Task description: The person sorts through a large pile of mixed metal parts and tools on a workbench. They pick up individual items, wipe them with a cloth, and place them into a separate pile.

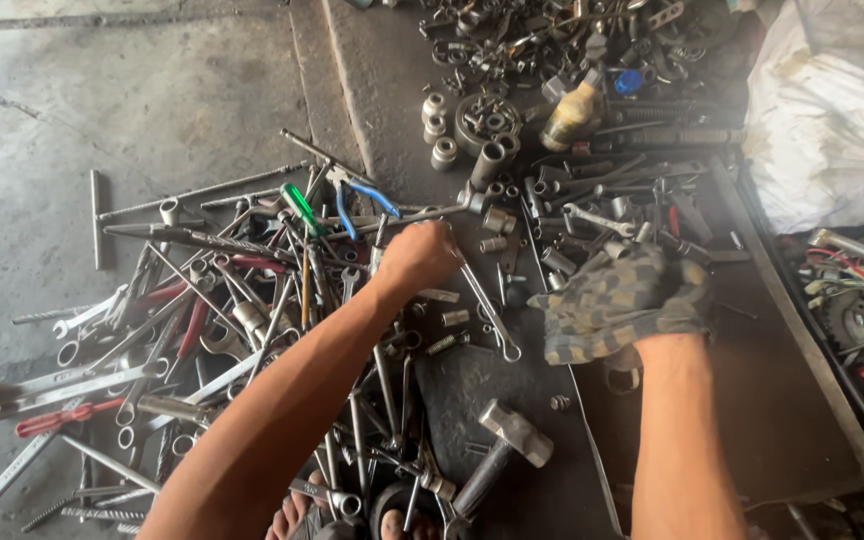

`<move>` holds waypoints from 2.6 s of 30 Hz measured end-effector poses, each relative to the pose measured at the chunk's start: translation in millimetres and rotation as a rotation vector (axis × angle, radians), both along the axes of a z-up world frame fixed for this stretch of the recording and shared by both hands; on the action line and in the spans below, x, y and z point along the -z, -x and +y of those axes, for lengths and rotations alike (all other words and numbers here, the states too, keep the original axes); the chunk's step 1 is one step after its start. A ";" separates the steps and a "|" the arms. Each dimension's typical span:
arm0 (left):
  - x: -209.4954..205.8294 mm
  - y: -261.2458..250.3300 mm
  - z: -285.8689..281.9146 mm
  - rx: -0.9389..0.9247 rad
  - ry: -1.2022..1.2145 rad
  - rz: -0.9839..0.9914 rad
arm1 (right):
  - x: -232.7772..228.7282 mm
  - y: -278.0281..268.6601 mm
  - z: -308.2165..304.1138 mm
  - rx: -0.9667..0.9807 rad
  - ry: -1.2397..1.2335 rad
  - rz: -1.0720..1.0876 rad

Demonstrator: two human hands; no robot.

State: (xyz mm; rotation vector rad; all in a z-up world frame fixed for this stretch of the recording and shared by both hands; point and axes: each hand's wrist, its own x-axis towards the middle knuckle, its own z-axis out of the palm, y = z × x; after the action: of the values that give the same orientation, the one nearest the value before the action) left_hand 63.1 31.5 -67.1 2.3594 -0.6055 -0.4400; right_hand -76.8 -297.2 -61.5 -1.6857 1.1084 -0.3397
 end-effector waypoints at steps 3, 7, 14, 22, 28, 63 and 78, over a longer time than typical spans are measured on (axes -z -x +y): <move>17.1 18.3 -1.4 0.150 -0.253 0.014 | 9.3 -3.2 7.8 -0.045 0.012 0.033; 43.7 49.8 -12.1 0.348 -0.511 -0.063 | 12.7 -4.9 13.2 -0.064 0.016 0.035; 80.1 89.1 -1.5 0.466 -0.633 -0.178 | 10.0 -2.8 9.3 -0.077 0.021 0.019; 34.9 66.7 -13.8 0.151 -0.291 0.158 | 13.0 2.1 10.2 -0.067 0.020 0.008; 33.3 71.2 -18.9 0.225 -0.102 -0.020 | 17.8 1.0 4.2 -0.054 0.053 0.019; -43.5 80.2 -58.0 -0.164 0.397 0.029 | 35.0 -47.8 126.0 -0.803 0.727 -0.009; -13.8 74.7 -62.6 0.066 0.188 0.027 | 70.6 -39.3 144.9 -1.135 1.142 0.766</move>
State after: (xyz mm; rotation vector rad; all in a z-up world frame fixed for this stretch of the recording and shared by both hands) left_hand -11.5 -31.1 -53.3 2.1571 -0.6832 -0.4239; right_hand -37.5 -152.3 -132.0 -3.3021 0.1538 0.5859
